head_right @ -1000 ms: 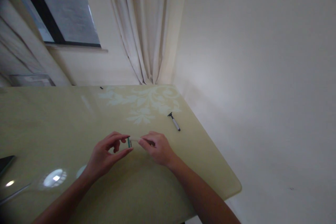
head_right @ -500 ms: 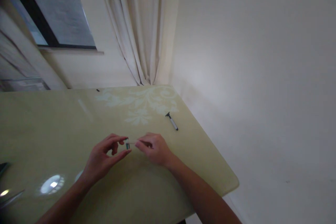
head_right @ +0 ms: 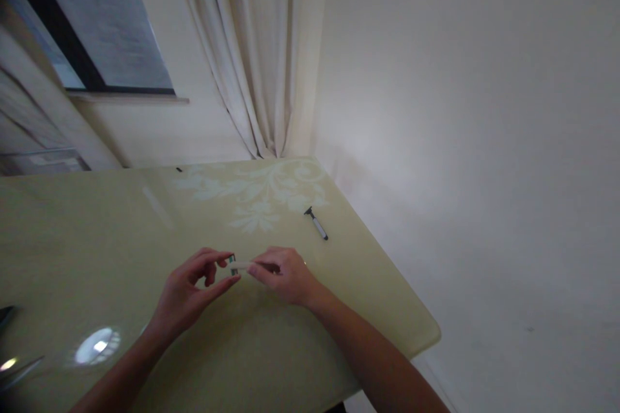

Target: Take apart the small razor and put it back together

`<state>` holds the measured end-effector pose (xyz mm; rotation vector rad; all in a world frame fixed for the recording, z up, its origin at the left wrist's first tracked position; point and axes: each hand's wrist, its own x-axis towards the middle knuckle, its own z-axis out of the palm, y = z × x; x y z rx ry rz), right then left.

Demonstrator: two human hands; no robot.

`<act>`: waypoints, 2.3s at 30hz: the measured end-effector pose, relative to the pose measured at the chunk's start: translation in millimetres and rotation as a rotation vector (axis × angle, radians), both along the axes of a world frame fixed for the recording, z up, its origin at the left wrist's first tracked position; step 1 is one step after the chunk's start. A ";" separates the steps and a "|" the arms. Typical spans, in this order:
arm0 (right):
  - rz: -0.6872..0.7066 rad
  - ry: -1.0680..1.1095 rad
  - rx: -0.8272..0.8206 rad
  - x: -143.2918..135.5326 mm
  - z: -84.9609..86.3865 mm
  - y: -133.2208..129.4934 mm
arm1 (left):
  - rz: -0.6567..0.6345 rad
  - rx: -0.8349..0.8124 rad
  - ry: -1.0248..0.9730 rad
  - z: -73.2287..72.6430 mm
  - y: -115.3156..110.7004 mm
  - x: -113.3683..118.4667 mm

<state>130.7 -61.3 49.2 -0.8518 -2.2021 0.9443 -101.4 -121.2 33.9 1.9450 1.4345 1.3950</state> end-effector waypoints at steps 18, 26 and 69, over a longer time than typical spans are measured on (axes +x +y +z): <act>-0.027 0.014 -0.012 0.5 -4.4 1.1 | 0.003 0.025 -0.018 -0.1 0.2 0.5; -0.023 0.019 -0.025 -0.1 -2.3 -0.5 | -0.010 0.038 0.010 -1.8 0.4 0.2; -0.019 0.003 -0.022 1.1 1.4 -3.1 | 0.006 0.005 -0.038 2.8 0.3 2.3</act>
